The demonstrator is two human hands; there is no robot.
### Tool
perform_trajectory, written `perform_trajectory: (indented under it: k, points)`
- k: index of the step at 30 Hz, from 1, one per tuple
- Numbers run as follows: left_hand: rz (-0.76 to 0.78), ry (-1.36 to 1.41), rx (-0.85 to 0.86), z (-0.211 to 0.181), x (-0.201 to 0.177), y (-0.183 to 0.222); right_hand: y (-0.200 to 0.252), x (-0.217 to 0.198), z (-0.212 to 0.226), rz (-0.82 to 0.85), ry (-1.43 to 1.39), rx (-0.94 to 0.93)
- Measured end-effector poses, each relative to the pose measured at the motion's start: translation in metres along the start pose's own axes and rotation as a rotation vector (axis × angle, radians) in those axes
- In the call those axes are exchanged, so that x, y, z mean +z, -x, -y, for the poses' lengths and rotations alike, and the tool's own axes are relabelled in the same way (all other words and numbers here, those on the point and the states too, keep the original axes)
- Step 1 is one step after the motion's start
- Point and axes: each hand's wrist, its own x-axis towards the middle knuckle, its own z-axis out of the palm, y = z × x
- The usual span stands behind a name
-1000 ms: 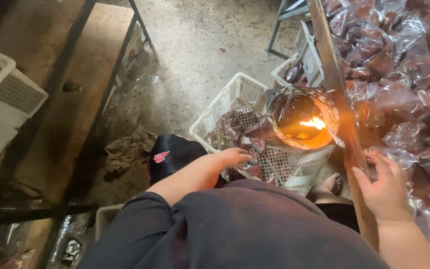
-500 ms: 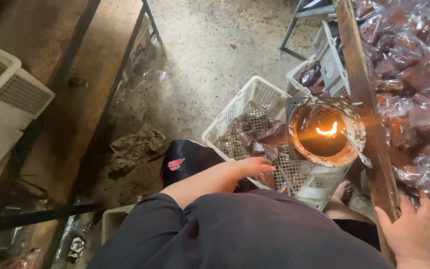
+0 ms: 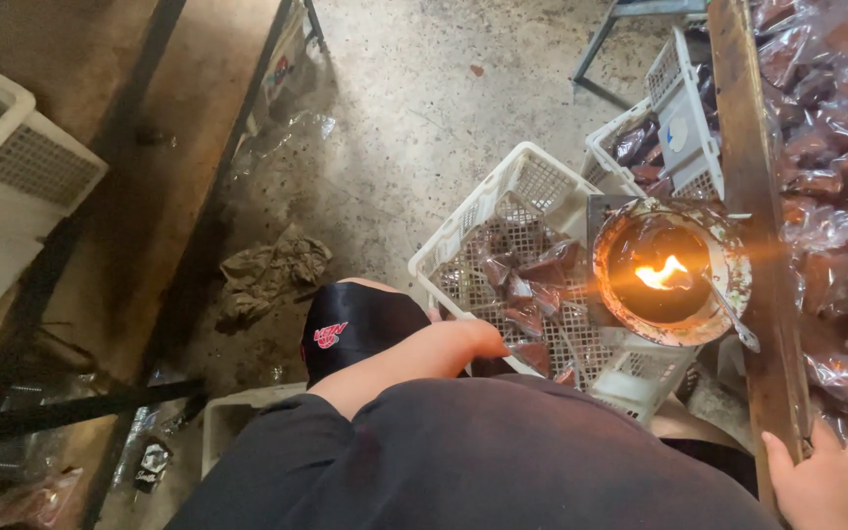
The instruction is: Sealing small plastic bags containing snacks using a candle flame.
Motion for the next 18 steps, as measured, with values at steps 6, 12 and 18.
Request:
perform_trajectory:
  k: [6,12,18]
  points:
    - [0.112,-0.068,-0.130,0.006,-0.017,0.074,-0.001,-0.017,0.009,0.058,-0.006,0.014]
    - [0.133,-0.232,-0.129,0.013,-0.002,0.094,0.004,-0.030,0.014,0.079,-0.138,-0.015]
    - [0.143,-0.422,-0.116,0.007,0.007,0.110,0.006,-0.008,0.002,-0.074,-0.108,-0.117]
